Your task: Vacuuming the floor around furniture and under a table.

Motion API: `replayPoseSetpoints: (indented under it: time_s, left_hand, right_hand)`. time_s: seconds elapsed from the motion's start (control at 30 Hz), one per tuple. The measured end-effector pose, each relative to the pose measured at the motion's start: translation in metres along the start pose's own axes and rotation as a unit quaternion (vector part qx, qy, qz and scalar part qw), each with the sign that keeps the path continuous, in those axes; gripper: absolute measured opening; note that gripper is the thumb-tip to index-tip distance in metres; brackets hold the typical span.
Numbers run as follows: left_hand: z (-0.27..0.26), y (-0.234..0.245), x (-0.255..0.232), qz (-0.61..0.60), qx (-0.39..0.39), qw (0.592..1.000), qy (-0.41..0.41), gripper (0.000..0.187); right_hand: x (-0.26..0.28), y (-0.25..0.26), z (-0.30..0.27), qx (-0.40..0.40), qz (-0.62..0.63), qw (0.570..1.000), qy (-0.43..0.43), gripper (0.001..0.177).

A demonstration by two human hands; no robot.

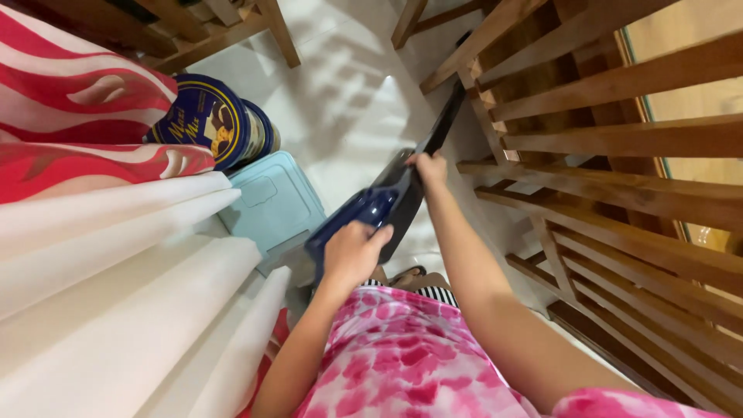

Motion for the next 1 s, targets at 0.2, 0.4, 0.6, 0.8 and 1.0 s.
replayPoseSetpoints:
  time_s: [0.2,0.4,0.6,0.8,1.0]
  left_hand:
    - [-0.074,0.057,-0.016,0.089,-0.053,0.995,0.007,0.054]
    - [-0.097,0.086,-0.036,0.119,-0.064,0.991,-0.006,0.048]
    - [-0.037,0.073,-0.019,0.131,-0.034,0.990,-0.027,0.051]
    - [0.053,0.020,0.021,0.069,-0.026,0.997,-0.015,0.048]
    - [0.138,-0.046,0.084,0.024,-0.025,0.998,-0.047,0.047]
  right_hand:
    - [-0.003,-0.022,-0.096,0.087,0.185,0.979,0.000,0.024]
    - [0.019,-0.011,-0.160,0.116,0.244,0.958,-0.098,0.026]
    - [-0.027,-0.032,-0.051,0.068,0.240,0.968,-0.041,0.018]
    - [-0.001,-0.011,0.004,0.012,0.137,0.989,-0.044,0.057]
    - [-0.056,-0.021,0.070,0.098,0.033,0.991,-0.085,0.107]
Point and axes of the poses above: each hand's wrist, its own z-axis towards the middle knuckle, its own y-axis out of the back of the hand, x = y × z, the point moved 4 cm from there along z, towards the middle knuckle, and after that the axes turned 6 degrees about -y, right-handed, at the moved point
